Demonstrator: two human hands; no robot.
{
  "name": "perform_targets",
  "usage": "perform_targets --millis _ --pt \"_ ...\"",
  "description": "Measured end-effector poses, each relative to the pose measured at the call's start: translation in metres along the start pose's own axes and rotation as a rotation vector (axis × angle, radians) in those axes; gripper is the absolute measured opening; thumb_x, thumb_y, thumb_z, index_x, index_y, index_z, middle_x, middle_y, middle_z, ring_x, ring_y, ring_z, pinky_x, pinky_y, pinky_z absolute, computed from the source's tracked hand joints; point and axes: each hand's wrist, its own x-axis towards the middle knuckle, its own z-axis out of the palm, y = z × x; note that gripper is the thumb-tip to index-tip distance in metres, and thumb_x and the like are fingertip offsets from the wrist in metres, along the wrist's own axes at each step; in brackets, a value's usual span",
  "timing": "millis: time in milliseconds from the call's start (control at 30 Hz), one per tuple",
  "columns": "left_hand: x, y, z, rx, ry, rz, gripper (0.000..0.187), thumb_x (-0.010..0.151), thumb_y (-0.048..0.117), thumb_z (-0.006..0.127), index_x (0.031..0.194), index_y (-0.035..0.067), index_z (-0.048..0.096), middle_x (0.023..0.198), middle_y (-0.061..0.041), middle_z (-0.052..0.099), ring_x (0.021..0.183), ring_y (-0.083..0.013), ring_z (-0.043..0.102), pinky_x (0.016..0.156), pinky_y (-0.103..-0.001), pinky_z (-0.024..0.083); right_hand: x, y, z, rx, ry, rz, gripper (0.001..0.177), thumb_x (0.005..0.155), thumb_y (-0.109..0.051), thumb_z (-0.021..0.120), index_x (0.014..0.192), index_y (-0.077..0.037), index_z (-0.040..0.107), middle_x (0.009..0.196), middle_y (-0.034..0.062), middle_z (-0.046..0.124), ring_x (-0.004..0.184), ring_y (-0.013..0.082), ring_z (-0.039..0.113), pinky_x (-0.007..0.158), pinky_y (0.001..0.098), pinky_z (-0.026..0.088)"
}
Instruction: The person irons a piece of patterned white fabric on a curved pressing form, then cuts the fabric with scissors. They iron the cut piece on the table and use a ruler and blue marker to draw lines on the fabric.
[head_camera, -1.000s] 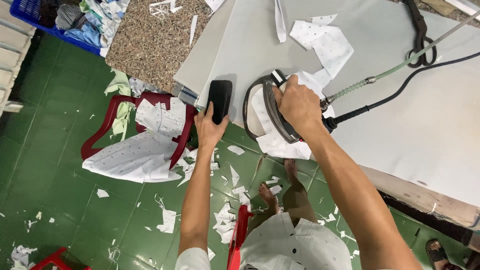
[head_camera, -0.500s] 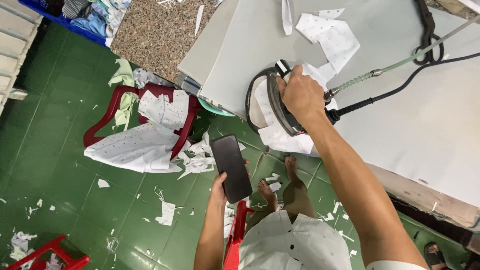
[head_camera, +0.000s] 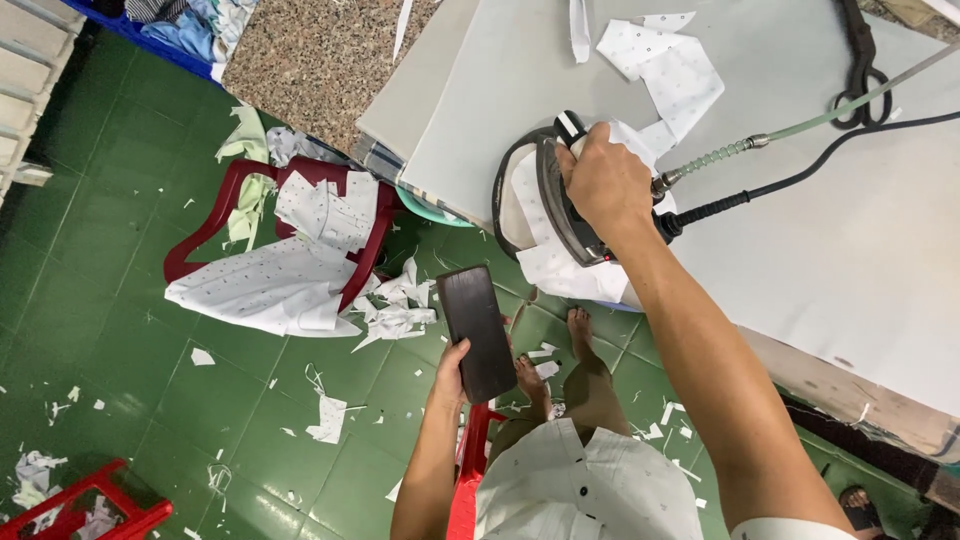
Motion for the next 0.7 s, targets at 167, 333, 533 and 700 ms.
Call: perform_targets --millis 167,333,533,700 --pt "0.021 -0.027 -0.033 -0.046 -0.221 0.065 0.050 0.088 0.033 0.066 0.134 0.014 0.062 0.130 -0.024 0.067 0.110 -0.0363 0.071 0.099 -0.052 0.053 -0.003 -0.002 -0.006 0.017 -0.008 -0.001 0.044 0.106 -0.044 0.051 0.104 0.000 0.053 0.078 0.0266 0.069 0.076 0.0457 0.074 0.066 0.0593 0.060" --pt "0.022 -0.024 -0.033 -0.050 -0.358 0.115 0.053 0.089 0.032 0.063 0.138 0.013 0.059 0.136 -0.028 0.063 0.116 -0.0396 0.067 0.104 -0.056 0.048 -0.002 -0.002 -0.008 0.032 -0.025 -0.003 0.044 0.107 -0.045 0.051 0.105 -0.001 0.052 0.079 0.0271 0.069 0.077 0.0454 0.074 0.066 0.0590 0.060" --pt "0.020 -0.022 -0.031 -0.001 -0.338 0.084 0.056 0.089 0.034 0.064 0.142 0.015 0.056 0.139 -0.027 0.061 0.124 -0.0398 0.061 0.108 -0.057 0.042 -0.002 -0.002 -0.008 0.034 -0.021 -0.002 0.046 0.106 -0.046 0.051 0.107 0.000 0.053 0.080 0.0276 0.069 0.077 0.0462 0.074 0.065 0.0599 0.060" --pt "0.017 -0.019 -0.027 0.047 -0.318 0.055 0.060 0.090 0.035 0.065 0.146 0.016 0.053 0.142 -0.027 0.059 0.132 -0.0400 0.056 0.111 -0.057 0.037 0.000 0.001 -0.003 0.024 -0.014 -0.001 0.045 0.107 -0.046 0.050 0.108 -0.001 0.053 0.082 0.0276 0.069 0.077 0.0461 0.074 0.065 0.0607 0.060"
